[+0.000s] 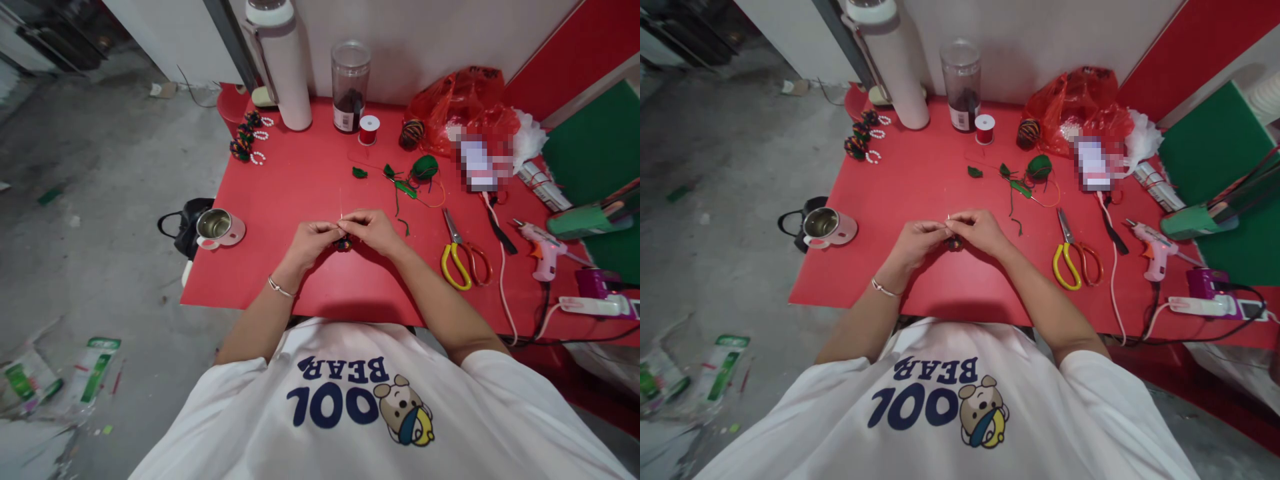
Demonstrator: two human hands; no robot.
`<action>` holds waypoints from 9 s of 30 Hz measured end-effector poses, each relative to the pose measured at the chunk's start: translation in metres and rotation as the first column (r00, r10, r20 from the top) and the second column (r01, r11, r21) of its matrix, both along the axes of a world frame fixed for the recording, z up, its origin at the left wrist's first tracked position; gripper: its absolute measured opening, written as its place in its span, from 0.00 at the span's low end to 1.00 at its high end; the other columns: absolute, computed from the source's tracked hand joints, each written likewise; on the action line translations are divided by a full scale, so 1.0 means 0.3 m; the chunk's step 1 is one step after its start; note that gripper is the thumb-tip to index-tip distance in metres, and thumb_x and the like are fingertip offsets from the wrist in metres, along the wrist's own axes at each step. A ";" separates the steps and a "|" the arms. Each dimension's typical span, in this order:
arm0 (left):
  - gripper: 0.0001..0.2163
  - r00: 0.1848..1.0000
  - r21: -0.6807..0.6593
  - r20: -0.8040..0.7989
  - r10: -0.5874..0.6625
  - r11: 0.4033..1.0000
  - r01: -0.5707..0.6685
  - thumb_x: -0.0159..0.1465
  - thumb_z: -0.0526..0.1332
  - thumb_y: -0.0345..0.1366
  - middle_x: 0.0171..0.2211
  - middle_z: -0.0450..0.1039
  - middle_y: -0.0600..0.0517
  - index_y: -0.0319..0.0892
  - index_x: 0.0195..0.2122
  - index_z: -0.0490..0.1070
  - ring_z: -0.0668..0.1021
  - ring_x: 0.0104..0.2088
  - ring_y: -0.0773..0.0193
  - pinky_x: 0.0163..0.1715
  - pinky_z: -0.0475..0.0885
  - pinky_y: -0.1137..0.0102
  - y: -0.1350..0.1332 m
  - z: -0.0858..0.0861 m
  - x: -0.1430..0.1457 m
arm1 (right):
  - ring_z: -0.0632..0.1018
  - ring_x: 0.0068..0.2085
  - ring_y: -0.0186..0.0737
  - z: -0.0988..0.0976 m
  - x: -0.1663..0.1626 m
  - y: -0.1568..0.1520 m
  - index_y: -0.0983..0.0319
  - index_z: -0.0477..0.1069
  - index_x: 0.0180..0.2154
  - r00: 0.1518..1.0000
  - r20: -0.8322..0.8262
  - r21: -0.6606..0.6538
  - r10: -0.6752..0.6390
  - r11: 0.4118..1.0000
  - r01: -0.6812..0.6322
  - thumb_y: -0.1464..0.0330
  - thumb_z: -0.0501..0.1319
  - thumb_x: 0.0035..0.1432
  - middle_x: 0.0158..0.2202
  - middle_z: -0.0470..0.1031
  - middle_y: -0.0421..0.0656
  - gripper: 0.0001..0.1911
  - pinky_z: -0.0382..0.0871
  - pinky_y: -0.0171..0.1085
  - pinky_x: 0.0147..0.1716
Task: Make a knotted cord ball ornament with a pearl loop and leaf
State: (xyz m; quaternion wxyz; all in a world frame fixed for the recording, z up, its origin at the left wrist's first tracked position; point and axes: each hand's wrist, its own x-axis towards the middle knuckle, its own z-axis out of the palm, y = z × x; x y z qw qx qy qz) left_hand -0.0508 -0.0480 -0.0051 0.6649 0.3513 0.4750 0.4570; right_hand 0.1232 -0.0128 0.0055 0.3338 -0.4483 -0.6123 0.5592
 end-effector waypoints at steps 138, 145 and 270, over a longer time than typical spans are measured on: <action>0.13 0.991 -0.035 0.129 -0.021 0.999 0.026 0.55 0.77 0.39 0.24 0.75 0.54 0.37 0.37 0.82 0.59 0.15 0.78 0.15 0.48 0.76 0.025 0.038 -0.052 | 0.77 0.26 0.32 0.029 0.081 0.047 0.60 0.81 0.38 0.984 -0.142 -0.135 -0.106 0.987 0.086 0.51 0.77 0.51 0.27 0.79 0.38 0.21 0.67 0.29 0.21; 0.11 0.989 -0.072 0.113 -0.093 0.992 0.102 0.60 0.73 0.39 0.22 0.77 0.54 0.37 0.39 0.79 0.59 0.12 0.76 0.13 0.48 0.73 0.029 0.014 0.005 | 0.75 0.25 0.32 0.032 0.078 0.033 0.60 0.84 0.39 0.996 -0.092 -0.057 0.014 0.998 -0.020 0.49 0.76 0.52 0.27 0.80 0.39 0.22 0.66 0.31 0.22; 0.17 0.895 0.278 -0.434 0.102 0.960 0.025 0.55 0.62 0.20 0.31 0.84 0.54 0.42 0.39 0.86 0.79 0.27 0.69 0.31 0.72 0.76 -0.011 0.004 0.060 | 0.72 0.24 0.33 0.061 0.118 0.049 0.61 0.74 0.26 0.984 0.139 -0.057 0.114 0.993 -0.107 0.60 0.69 0.51 0.20 0.73 0.39 0.12 0.63 0.34 0.26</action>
